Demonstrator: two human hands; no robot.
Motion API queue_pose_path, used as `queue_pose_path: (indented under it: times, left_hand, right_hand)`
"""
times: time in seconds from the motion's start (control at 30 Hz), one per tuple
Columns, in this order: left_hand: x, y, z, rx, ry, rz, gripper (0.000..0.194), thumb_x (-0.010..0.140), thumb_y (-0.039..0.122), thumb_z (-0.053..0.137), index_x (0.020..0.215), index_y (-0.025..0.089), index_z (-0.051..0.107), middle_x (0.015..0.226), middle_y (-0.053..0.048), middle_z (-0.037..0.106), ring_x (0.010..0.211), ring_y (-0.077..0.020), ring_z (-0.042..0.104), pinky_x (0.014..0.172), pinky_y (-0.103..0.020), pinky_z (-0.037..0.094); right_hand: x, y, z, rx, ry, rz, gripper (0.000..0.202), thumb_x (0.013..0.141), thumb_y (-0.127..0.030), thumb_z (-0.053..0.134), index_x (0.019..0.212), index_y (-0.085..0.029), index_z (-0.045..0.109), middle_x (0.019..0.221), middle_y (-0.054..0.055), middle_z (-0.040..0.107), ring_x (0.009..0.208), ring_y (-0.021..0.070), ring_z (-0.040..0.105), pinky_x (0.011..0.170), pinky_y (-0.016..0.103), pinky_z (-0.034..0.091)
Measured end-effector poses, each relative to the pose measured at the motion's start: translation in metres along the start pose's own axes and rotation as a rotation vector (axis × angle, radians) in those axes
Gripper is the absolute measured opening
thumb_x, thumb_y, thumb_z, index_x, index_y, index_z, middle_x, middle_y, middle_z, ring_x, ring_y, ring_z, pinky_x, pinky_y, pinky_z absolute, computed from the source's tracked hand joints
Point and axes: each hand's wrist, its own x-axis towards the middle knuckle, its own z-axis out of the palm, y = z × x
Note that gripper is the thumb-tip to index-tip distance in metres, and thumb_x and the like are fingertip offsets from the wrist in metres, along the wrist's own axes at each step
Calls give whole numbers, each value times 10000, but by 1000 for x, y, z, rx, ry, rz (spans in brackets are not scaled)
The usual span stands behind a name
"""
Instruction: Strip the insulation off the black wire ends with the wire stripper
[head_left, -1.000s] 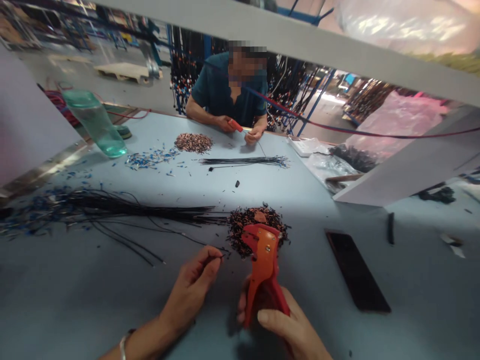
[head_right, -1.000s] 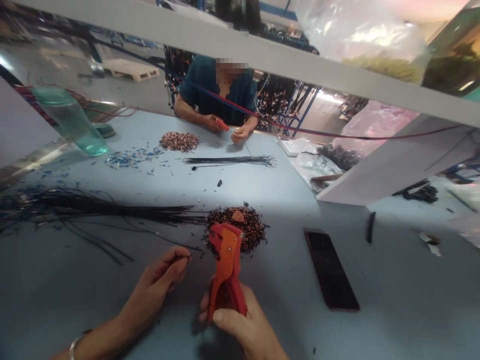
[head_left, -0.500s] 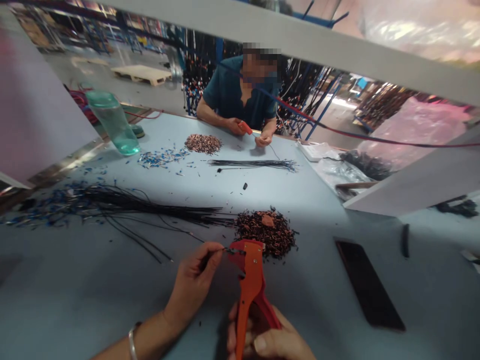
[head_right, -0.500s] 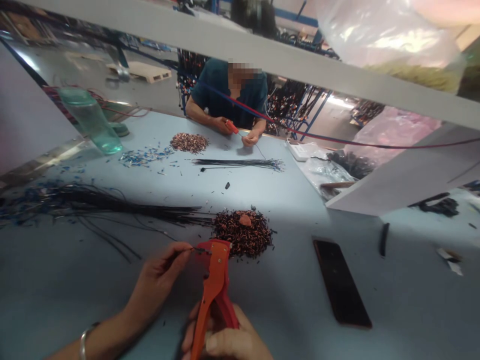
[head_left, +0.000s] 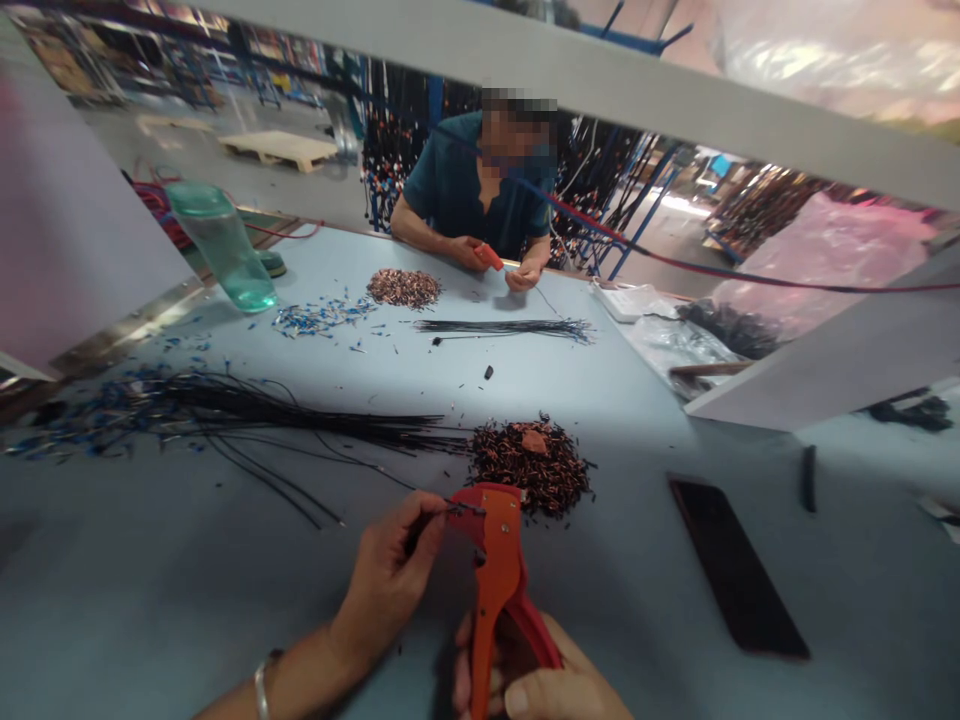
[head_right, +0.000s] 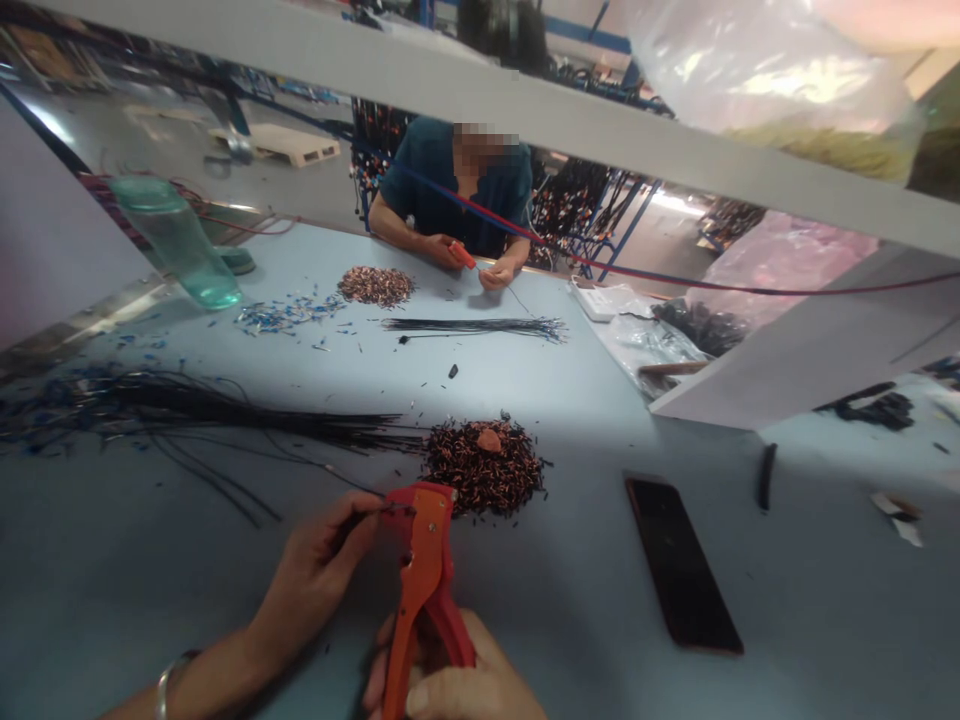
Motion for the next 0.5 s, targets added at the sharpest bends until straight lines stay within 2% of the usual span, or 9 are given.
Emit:
queue_pose_path:
  times: [0.13,0.4,0.5]
  left_hand:
    - [2,-2,1,40,36,75,177,881,245,518,820,174,668,720,-9,661,678,-152,609,632,-219,464]
    - [2,0,1,119,64,176,169,875,204,521,808,184,675,698,-7,662,634,-141,612,590,-210,466]
    - [2,0,1,120,57,173,164,875,195,519,826,185,675,700,-3,664,636,-137,616,599,-206,471]
  right_hand:
    - [1,2,-2,14,12,0,474,610,-217,770,1047,-110,620,851,76,698,767,194,685,728,305,456]
    - [1,6,-3,21,90,8,454,617,-238,779,1020,-98,624,812,58,682,704,183,674,710,318,465]
    - [-1,10,-2,33,144,9,425,628,-269,784,984,-117,608,754,39,678,637,155,647,641,284,448]
